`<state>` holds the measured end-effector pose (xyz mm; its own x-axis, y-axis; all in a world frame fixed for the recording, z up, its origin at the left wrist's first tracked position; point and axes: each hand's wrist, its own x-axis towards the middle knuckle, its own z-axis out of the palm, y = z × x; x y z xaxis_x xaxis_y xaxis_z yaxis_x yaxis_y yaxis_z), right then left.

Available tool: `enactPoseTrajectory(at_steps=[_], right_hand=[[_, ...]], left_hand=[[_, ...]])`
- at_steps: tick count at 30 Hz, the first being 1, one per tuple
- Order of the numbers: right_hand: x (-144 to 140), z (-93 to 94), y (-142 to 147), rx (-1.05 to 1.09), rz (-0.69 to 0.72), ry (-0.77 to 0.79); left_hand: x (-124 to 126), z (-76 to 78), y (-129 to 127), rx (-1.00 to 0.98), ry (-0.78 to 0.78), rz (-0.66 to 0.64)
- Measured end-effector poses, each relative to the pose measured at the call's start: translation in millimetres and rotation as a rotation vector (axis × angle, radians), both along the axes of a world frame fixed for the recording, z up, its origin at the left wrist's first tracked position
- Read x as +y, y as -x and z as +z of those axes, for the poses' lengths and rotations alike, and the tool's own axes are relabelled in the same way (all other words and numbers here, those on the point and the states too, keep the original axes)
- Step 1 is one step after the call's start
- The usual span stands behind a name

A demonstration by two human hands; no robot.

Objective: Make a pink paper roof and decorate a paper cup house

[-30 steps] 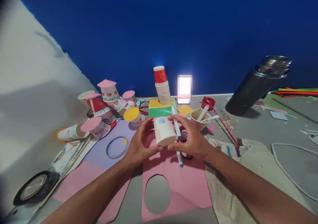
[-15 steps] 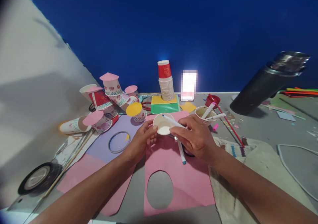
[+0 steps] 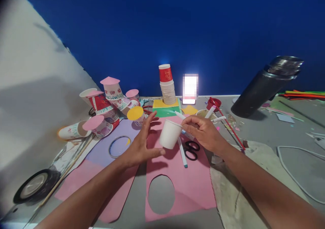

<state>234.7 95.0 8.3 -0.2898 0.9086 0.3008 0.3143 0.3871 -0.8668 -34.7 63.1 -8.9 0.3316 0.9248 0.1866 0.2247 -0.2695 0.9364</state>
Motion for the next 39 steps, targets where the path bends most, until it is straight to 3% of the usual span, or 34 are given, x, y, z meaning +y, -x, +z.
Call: enactPoseTrajectory(at_steps=[4,8,11,16,21,28,34,39], right_hand=[[2.1,4.3,-4.7,0.052,0.117,0.181],[2.7,1.9,-4.4,0.134,0.185,0.281],[3.5,-1.9,-2.7,0.152,0.160,0.302],[-1.7,-5.4,-2.3,0.146,-0.024,0.144],[-23.5,3.3,1.4,0.154,0.058,-0.031],[-44.0,6.9,17.7,-0.036,0.043,-0.563],[-48.4,3.9,19.5,-0.132,0.012,-0.567],[-45.2,0.4,20.9,-0.148,0.071,-0.619]], left_hand=[[0.2,6.1,3.9,0.156,-0.173,-0.179],[-1.2,6.6,-1.0,0.128,-0.111,-0.211],[-1.1,3.6,-3.7,0.053,-0.057,-0.204],[-0.4,-0.8,-2.5,0.051,-0.162,-0.044],[2.2,-6.6,-2.9,0.163,-0.245,0.031],[5.4,-11.9,-3.3,0.155,-0.249,0.021],[4.9,-13.9,-2.7,0.134,-0.246,0.003],[5.3,-15.3,-2.6,0.131,-0.242,-0.004]])
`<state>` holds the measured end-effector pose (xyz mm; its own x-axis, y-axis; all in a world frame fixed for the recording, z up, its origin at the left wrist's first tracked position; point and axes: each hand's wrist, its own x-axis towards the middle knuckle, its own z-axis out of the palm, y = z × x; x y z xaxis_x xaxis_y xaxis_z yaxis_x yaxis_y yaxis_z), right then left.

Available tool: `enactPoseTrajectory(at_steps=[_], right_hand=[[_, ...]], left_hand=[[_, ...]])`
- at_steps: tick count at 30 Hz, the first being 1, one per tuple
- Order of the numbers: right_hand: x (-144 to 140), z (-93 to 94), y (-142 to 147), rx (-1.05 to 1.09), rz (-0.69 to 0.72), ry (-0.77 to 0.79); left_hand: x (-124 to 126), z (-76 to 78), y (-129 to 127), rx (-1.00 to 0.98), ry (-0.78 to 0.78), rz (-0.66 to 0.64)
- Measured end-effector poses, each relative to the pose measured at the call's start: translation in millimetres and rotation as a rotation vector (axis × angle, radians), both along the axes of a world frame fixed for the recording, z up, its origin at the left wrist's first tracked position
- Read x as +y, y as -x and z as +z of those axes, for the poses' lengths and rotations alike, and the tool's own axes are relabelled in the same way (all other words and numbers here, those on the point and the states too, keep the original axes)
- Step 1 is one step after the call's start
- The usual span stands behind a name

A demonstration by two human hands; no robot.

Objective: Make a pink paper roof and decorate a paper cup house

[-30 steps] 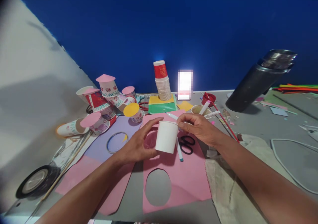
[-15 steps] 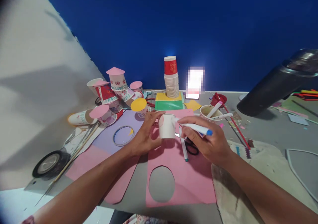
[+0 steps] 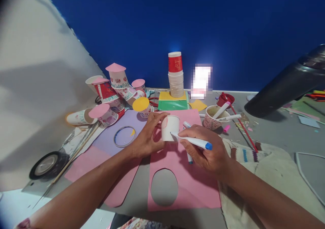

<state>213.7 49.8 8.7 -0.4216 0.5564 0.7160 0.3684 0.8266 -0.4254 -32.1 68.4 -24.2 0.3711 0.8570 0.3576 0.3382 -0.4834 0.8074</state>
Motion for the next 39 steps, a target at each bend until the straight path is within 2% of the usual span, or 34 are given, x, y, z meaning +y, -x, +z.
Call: enactPoseTrajectory(at_steps=[17,25,39], right_hand=[[3.4,5.5,-1.7,-0.027,0.023,0.033],[3.5,2.5,-1.1,-0.002,0.035,0.045],[0.9,8.2,-2.3,-0.046,0.068,0.108]], left_hand=[[-1.6,7.2,-1.2,-0.001,0.054,-0.019],[-0.4,2.7,-1.3,-0.001,0.038,-0.030],[-0.1,-0.3,0.9,0.015,0.016,-0.030]])
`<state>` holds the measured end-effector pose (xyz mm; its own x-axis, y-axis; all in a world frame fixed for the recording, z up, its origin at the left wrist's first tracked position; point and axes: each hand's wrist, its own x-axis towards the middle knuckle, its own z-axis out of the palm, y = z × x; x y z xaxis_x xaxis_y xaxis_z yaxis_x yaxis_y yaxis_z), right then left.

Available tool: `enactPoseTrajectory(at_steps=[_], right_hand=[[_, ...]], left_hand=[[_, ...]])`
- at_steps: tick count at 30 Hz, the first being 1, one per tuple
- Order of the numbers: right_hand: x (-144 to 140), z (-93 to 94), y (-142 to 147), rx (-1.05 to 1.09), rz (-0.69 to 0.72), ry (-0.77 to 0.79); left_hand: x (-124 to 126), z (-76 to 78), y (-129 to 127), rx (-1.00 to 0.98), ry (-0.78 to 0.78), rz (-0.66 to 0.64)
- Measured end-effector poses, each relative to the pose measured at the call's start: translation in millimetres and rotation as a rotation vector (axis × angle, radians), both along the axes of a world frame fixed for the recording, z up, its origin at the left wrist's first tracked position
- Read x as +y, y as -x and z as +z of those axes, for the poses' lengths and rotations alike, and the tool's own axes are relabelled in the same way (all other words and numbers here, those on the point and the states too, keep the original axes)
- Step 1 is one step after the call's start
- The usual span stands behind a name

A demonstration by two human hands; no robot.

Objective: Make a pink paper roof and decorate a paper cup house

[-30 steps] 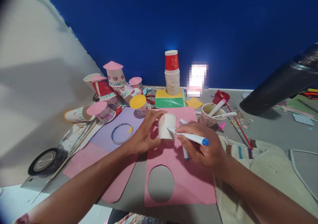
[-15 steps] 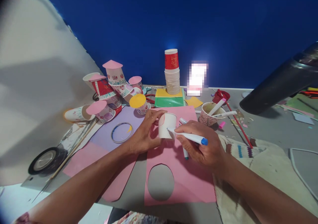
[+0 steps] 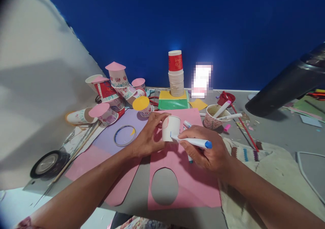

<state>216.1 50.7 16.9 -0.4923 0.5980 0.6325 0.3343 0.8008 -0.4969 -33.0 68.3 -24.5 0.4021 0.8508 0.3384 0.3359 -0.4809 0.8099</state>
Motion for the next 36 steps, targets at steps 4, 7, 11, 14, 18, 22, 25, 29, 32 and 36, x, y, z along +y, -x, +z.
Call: enactPoseTrajectory(at_steps=[4,7,11,14,18,22,25,29,32,36], right_hand=[[-0.7,0.7,-0.3,-0.003,0.006,0.003],[-1.1,-0.3,-0.4,0.015,-0.028,-0.010],[0.2,-2.1,-0.1,0.010,-0.063,-0.081],[1.4,-2.5,0.2,0.000,-0.072,-0.112],[1.3,-2.3,0.2,0.008,-0.059,-0.101],[1.1,-3.1,0.0,0.006,-0.074,-0.104],[1.4,-3.6,0.2,0.015,-0.085,-0.117],[1.4,-1.9,0.2,0.014,-0.114,-0.134],[2.0,0.2,-1.0,0.017,-0.137,-0.163],[3.8,1.6,-3.2,0.015,-0.145,-0.185]], left_hand=[[-0.4,2.4,-0.1,-0.010,0.019,-0.006],[-1.1,5.0,-1.0,-0.024,0.033,-0.005],[-1.8,6.2,-2.6,-0.016,0.038,-0.007],[-1.7,5.1,-2.7,-0.027,0.041,-0.011],[-1.0,3.2,-2.3,-0.043,0.049,-0.026],[-0.6,1.9,-2.7,-0.060,0.049,-0.031],[-0.8,1.6,-2.2,-0.057,0.052,-0.034],[-0.6,2.2,-0.3,-0.064,0.059,-0.032],[0.2,2.6,0.3,-0.079,0.063,-0.035],[1.2,1.6,0.3,-0.102,0.060,-0.041]])
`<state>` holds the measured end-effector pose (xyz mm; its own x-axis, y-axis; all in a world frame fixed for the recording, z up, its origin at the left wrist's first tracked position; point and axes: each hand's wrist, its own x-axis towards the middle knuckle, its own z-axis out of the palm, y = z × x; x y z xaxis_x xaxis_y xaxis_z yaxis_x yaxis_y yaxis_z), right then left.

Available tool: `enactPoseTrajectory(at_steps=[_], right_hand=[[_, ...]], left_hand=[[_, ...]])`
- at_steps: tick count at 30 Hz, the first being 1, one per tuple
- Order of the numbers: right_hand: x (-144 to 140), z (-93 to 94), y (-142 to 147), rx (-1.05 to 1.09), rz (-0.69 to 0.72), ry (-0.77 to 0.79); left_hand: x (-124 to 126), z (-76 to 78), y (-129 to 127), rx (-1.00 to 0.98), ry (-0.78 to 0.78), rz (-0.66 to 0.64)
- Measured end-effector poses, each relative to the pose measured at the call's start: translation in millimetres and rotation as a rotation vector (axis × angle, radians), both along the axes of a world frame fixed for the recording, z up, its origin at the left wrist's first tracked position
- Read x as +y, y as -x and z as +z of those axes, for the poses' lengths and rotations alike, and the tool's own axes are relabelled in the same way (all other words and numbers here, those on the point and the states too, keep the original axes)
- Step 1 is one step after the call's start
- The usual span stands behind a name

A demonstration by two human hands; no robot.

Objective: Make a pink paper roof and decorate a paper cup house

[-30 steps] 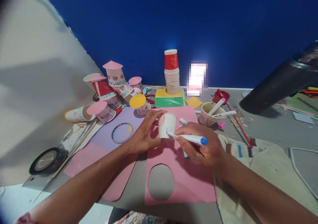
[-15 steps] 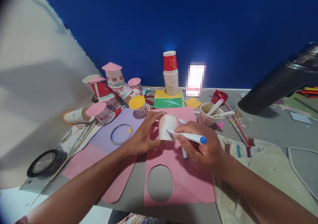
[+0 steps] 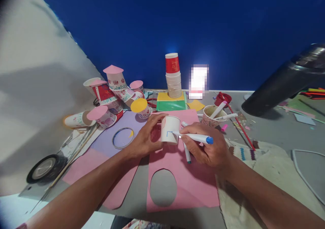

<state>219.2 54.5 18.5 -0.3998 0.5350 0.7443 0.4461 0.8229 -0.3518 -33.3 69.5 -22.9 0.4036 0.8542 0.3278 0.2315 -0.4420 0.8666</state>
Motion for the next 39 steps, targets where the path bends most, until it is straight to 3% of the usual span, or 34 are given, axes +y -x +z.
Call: enactPoseTrajectory(at_steps=[39], right_hand=[[-2.3,5.5,-0.8,0.005,0.075,0.039]], left_hand=[[3.2,-1.4,0.2,-0.056,0.045,0.052]])
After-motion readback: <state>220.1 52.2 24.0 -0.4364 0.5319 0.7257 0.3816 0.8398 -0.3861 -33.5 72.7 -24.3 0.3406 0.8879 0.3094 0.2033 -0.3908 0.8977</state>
